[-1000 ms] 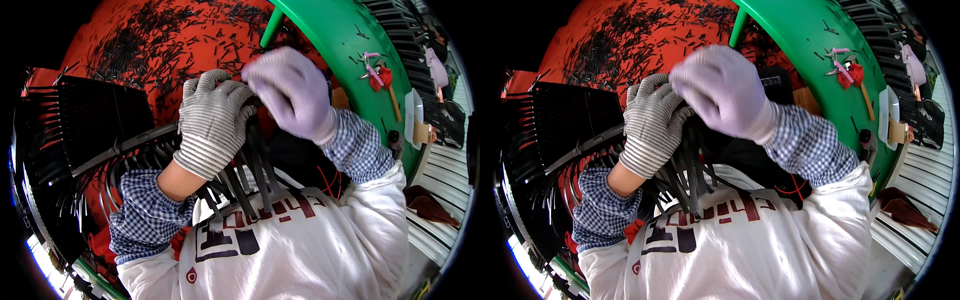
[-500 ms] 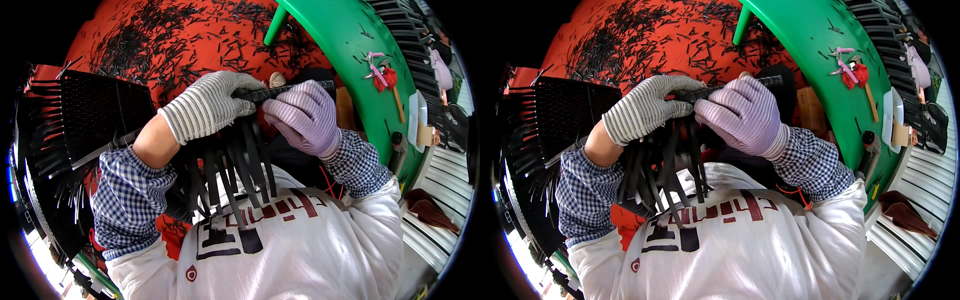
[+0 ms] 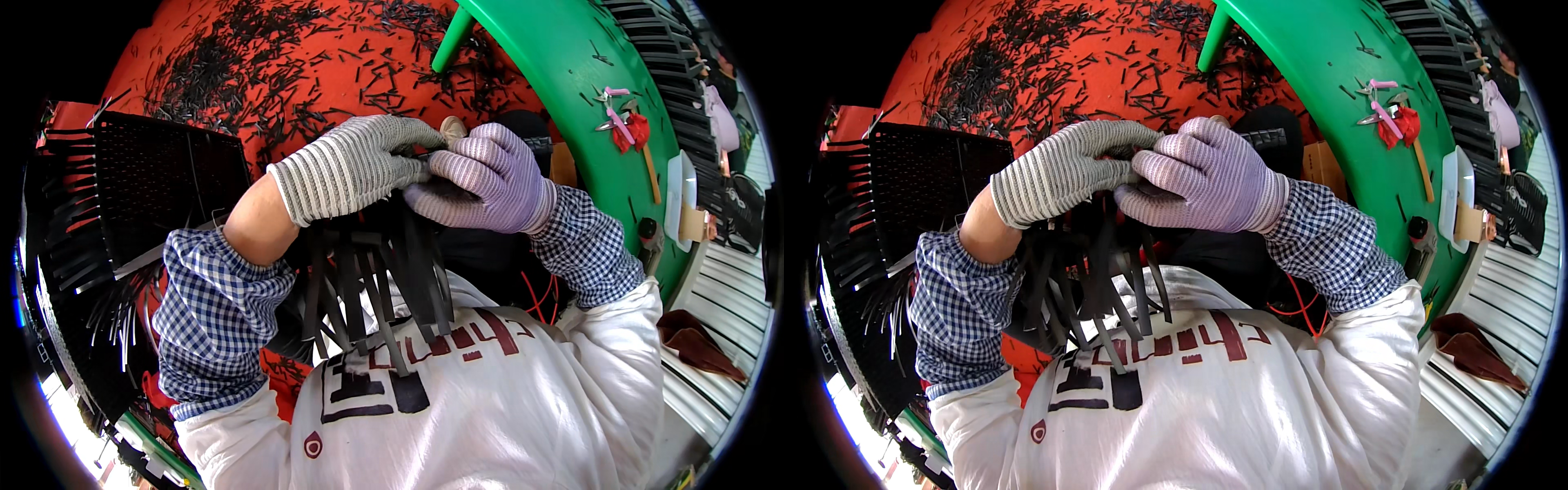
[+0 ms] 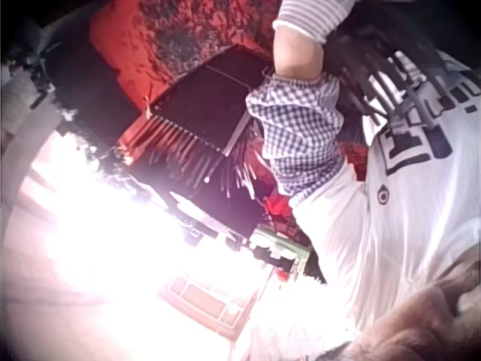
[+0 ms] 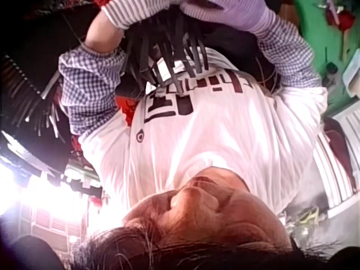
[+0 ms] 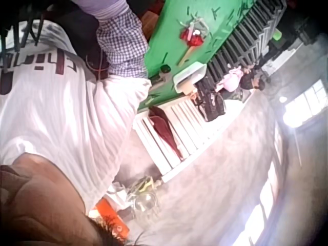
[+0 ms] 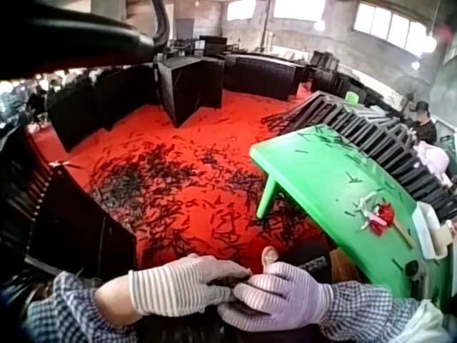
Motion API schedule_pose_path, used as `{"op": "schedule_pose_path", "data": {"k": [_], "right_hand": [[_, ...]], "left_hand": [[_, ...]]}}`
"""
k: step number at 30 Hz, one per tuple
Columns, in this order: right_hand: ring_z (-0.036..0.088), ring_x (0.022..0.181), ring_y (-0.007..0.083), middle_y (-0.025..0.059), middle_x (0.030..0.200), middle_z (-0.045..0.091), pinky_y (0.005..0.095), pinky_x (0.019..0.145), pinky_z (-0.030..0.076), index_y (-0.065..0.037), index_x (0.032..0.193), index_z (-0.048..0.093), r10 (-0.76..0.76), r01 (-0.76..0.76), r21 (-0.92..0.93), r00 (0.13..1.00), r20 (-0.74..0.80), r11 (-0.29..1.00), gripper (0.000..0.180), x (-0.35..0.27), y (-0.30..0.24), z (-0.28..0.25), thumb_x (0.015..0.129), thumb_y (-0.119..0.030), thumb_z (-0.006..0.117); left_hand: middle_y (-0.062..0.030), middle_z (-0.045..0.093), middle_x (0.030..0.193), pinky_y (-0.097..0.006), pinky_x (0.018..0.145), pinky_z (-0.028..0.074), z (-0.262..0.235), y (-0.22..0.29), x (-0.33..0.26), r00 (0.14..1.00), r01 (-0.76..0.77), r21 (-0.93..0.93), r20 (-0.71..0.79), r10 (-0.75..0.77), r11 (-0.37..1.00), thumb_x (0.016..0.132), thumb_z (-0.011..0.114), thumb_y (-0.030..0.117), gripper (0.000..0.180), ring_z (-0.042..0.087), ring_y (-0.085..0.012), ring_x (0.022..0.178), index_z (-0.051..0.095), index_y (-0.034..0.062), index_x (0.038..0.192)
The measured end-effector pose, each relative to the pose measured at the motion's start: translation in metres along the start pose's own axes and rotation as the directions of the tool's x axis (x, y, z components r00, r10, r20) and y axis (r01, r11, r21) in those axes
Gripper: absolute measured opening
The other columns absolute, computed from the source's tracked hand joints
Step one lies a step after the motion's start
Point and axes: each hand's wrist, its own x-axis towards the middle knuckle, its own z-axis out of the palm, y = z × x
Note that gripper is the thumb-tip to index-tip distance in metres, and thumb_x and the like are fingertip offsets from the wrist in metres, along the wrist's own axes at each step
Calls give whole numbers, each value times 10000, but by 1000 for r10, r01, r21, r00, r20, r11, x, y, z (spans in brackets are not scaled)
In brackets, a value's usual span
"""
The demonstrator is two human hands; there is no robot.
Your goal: The person assembles a wicker panel by hand, weaving black plastic strips into a frame, cutting the ends with pliers, and securing them using a pneumatic staple gun.
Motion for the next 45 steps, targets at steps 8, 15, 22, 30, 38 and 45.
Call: {"op": "schedule_pose_path", "data": {"k": [8,15,22,30,38,45], "right_hand": [[600,993,179,10,1168,583,352,833,514,-301,1178,715,-8,8,-11,1000,7,1000,393,4,4,6,797,-203,729],[581,1110,206,-4,1229,596,399,945,494,-263,1159,682,-61,61,8,996,70,998,339,14,8,9,821,-233,676],[581,1126,225,2,1237,597,397,886,501,-250,1154,674,-67,65,15,991,117,998,337,18,11,13,819,-226,662],[606,1099,253,31,1228,610,392,864,522,-239,1173,677,-44,39,60,995,90,997,357,15,13,14,817,-206,663],[617,1083,251,44,1232,609,393,871,533,-223,1155,671,-68,63,40,988,136,997,340,23,13,8,816,-200,667],[633,1043,245,39,1199,630,376,850,549,-186,1128,684,-59,57,25,997,56,998,330,17,13,17,798,-206,684]], "left_hand": [[-139,695,1090,-329,903,549,2,-7,7,955,-256,331,-62,291,908,998,565,116,276,684,-227,1011,613,-27,1229],[-94,730,936,-299,831,544,2,4,9,941,78,187,-337,-10,979,1004,550,94,205,669,-161,867,691,-26,1094],[-76,733,920,-303,794,549,-5,-7,11,931,24,223,-360,60,975,993,576,101,196,662,-147,833,709,-6,1089],[-41,725,892,-273,776,546,-1,-1,13,924,96,165,-381,-26,982,980,605,110,200,640,-107,806,717,-5,1100],[-51,733,902,-269,781,549,-2,-7,13,928,100,82,-367,-64,992,982,608,117,205,647,-114,814,720,-3,1106],[-75,732,887,-291,794,550,-5,-5,14,927,87,145,-373,-27,986,980,597,127,210,653,-142,804,719,-13,1079]]}}
